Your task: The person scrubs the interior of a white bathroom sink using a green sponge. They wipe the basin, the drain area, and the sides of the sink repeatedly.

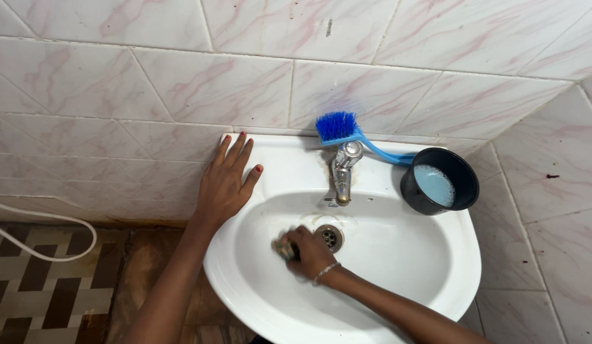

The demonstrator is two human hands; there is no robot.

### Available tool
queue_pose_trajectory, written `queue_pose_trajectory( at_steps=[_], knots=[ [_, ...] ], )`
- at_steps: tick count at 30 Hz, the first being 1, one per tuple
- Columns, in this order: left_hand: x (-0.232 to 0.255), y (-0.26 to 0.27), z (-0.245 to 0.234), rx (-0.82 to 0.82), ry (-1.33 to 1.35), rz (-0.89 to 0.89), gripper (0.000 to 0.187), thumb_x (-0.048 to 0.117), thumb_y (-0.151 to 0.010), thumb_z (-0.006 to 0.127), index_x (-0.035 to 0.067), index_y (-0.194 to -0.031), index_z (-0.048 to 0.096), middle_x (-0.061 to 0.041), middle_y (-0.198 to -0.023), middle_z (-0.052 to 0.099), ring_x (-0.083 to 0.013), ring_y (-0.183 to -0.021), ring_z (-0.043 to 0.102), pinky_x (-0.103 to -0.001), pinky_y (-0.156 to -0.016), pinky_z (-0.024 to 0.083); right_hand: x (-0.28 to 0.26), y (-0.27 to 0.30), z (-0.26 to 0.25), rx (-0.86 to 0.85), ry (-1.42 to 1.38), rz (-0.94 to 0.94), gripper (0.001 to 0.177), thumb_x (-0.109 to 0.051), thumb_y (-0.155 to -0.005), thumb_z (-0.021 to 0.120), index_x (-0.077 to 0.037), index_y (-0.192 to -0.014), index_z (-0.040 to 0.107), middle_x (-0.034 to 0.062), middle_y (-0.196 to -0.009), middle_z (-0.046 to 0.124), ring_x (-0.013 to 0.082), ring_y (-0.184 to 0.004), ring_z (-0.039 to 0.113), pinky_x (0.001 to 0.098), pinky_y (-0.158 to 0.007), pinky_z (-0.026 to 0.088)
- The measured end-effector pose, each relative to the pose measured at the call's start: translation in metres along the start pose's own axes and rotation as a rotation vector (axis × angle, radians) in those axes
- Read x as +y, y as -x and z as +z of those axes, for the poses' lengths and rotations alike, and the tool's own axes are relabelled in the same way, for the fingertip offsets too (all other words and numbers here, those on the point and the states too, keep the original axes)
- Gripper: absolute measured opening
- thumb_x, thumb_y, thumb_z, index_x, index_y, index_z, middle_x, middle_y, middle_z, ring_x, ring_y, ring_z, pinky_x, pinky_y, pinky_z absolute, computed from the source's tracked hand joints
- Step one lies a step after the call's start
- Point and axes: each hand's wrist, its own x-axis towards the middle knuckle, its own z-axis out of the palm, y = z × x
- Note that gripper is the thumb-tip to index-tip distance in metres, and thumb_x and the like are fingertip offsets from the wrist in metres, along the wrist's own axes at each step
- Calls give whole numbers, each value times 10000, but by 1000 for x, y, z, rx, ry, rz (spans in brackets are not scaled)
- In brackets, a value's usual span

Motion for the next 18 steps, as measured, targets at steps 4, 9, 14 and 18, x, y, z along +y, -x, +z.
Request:
queue_pose_trajectory(
  at_steps=[4, 9, 14, 18],
  knots=[
    [1, -2, 0, -6, 7, -5, 618, 455, -1038, 477, 30, -1486, 502, -140, -1610, 412, -405, -1506, 301, -544, -1146, 346, -32, 27, -6, 43, -197, -206, 581, -53, -680, 857, -181, -1222, 693, 104, -1323, 511, 361, -1148, 602, 417, -996, 536],
    [-2, 1, 1, 0, 49, -7, 622, 450, -1047, 476, 27, -1503, 492, -145, -1602, 423, -409, -1513, 299, -537, -1168, 331, -76, -8, 7, 413, -482, -169, 558, 32, -668, 834, -138, -1175, 676, 148, -1225, 504, 339, -1151, 600, 364, -1041, 562],
    [0, 0, 1, 6, 7, 11, 625, 458, -1035, 478, 33, -1493, 494, -141, -1616, 412, -401, -1511, 303, -532, -1156, 343, -68, -39, 10, 747, -912, -50, 525, -22, -746, 839, -125, -1195, 585, 87, -1252, 457, 263, -1152, 607, 349, -969, 589],
    [1, 4, 0, -6, -64, 23, 641, 488, -1029, 478, 47, -1493, 499, -137, -1620, 398, -388, -1508, 307, -547, -1135, 348, -26, -48, 4, 999, -1069, 165, 593, -74, -803, 872, -153, -1272, 518, 77, -1292, 523, 225, -1173, 579, 300, -964, 529]
  ],
)
